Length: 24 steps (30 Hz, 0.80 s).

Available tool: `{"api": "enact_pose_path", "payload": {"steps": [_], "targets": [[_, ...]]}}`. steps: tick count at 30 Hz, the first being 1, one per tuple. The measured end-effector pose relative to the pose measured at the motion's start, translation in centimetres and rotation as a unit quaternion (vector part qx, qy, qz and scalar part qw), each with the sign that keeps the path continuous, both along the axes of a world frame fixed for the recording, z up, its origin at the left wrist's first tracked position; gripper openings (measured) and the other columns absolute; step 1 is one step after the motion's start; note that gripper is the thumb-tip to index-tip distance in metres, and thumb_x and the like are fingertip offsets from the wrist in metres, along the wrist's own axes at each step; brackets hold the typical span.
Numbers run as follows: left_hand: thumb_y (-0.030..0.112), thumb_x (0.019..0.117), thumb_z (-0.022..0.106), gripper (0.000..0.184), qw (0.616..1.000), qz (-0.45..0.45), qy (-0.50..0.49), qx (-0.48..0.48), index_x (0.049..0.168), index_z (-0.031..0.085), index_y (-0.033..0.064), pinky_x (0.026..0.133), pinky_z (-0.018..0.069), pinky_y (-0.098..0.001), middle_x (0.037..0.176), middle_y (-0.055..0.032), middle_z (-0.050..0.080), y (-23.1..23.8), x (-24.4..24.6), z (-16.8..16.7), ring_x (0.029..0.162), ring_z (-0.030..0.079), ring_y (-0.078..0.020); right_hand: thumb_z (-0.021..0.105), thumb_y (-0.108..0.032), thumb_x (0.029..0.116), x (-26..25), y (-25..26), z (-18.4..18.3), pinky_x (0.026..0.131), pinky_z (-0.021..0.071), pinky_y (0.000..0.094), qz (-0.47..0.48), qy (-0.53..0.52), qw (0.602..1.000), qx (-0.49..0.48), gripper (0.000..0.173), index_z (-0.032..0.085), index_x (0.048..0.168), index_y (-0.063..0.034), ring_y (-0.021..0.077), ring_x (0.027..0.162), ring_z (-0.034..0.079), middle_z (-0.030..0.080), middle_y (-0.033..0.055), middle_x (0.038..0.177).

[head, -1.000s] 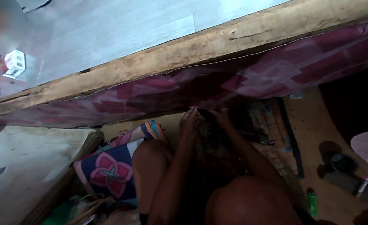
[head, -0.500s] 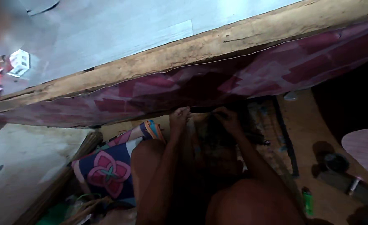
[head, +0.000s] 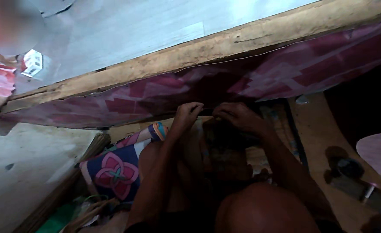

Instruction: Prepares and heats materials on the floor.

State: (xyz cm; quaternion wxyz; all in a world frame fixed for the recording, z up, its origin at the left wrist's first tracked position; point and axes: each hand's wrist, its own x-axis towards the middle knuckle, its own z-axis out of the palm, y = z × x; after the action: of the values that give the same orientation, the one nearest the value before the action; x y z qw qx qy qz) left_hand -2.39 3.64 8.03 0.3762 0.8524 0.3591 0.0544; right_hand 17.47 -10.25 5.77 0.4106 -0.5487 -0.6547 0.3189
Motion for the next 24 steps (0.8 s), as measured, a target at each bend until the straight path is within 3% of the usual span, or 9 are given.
{"api": "enact_pose_path", "payload": {"steps": [2, 4, 7, 9, 13, 17, 24], "targets": [[0.018, 0.1061, 0.056, 0.023, 1.0, -0.006, 0.015, 0.003, 0.114, 0.074, 0.0055, 0.081, 0.0572, -0.0386, 0.101, -0.0086, 0.075, 0.0, 0.0, 0.2, 0.085, 0.071, -0.0166, 0.052, -0.012, 0.1047, 0.7, 0.7, 0.2, 0.09, 0.0569, 0.0309, 0.041, 0.001, 0.999, -0.009, 0.022, 0.074, 0.108, -0.0062, 0.0116, 0.096, 0.069, 0.072, 0.0049, 0.107], [0.016, 0.1063, 0.056, 0.023, 0.999, -0.002, 0.038, 0.003, 0.116, 0.073, 0.0042, 0.081, 0.0561, -0.0435, 0.102, -0.0121, 0.074, -0.4, 0.1, 1.1, 0.086, 0.07, -0.0218, 0.051, -0.012, 0.1057, 1.2, 1.7, -0.5, 0.094, 0.0552, 0.0362, 0.068, -0.015, 0.997, -0.022, 0.024, 0.073, 0.11, -0.0028, 0.0172, 0.101, 0.069, 0.073, 0.0093, 0.11], [0.016, 0.1066, 0.055, 0.023, 0.999, -0.005, 0.052, 0.0, 0.114, 0.074, 0.0047, 0.079, 0.0568, -0.0408, 0.099, -0.0104, 0.074, 0.2, 0.3, 1.0, 0.082, 0.069, -0.0191, 0.051, -0.012, 0.1058, 1.4, 2.3, -0.7, 0.097, 0.0533, 0.0421, 0.077, -0.064, 0.994, -0.054, 0.024, 0.073, 0.108, -0.0023, 0.0227, 0.104, 0.069, 0.072, 0.0113, 0.111], [0.017, 0.1066, 0.055, 0.024, 0.999, -0.019, 0.046, -0.002, 0.114, 0.074, 0.005, 0.083, 0.0559, -0.04, 0.1, -0.0085, 0.075, 0.9, 0.2, 0.3, 0.086, 0.07, -0.0172, 0.052, -0.011, 0.1055, 1.5, 2.2, 0.0, 0.097, 0.0524, 0.0453, 0.068, -0.083, 0.992, -0.061, 0.022, 0.072, 0.109, -0.0012, 0.0259, 0.103, 0.068, 0.071, 0.0134, 0.108], [0.016, 0.1065, 0.055, 0.023, 0.998, -0.027, 0.045, 0.016, 0.112, 0.075, 0.0056, 0.084, 0.0556, -0.0405, 0.099, -0.0076, 0.075, 1.2, 0.2, -0.1, 0.087, 0.07, -0.0176, 0.054, -0.012, 0.1047, 2.0, 3.0, -0.8, 0.096, 0.0546, 0.0416, 0.062, -0.088, 0.993, -0.043, 0.021, 0.073, 0.107, -0.0031, 0.0228, 0.102, 0.069, 0.072, 0.0115, 0.109], [0.017, 0.106, 0.056, 0.024, 0.998, -0.028, 0.047, 0.037, 0.111, 0.076, 0.0039, 0.089, 0.0536, -0.0472, 0.101, -0.0119, 0.075, 1.1, 0.4, -0.2, 0.093, 0.071, -0.0241, 0.051, -0.016, 0.107, 2.1, 3.5, -0.9, 0.089, 0.0547, 0.0424, 0.056, -0.096, 0.991, -0.073, 0.025, 0.072, 0.107, -0.0023, 0.0238, 0.093, 0.069, 0.071, 0.0127, 0.098], [0.016, 0.107, 0.053, 0.026, 0.995, -0.041, 0.076, 0.04, 0.116, 0.075, 0.0039, 0.096, 0.0514, -0.0505, 0.108, -0.0145, 0.075, 0.9, 0.7, -0.3, 0.103, 0.07, -0.0283, 0.05, -0.016, 0.108, 2.1, 3.7, -1.2, 0.093, 0.0537, 0.048, 0.058, -0.095, 0.988, -0.108, 0.026, 0.07, 0.109, -0.0001, 0.0286, 0.098, 0.069, 0.071, 0.0161, 0.102]]}}
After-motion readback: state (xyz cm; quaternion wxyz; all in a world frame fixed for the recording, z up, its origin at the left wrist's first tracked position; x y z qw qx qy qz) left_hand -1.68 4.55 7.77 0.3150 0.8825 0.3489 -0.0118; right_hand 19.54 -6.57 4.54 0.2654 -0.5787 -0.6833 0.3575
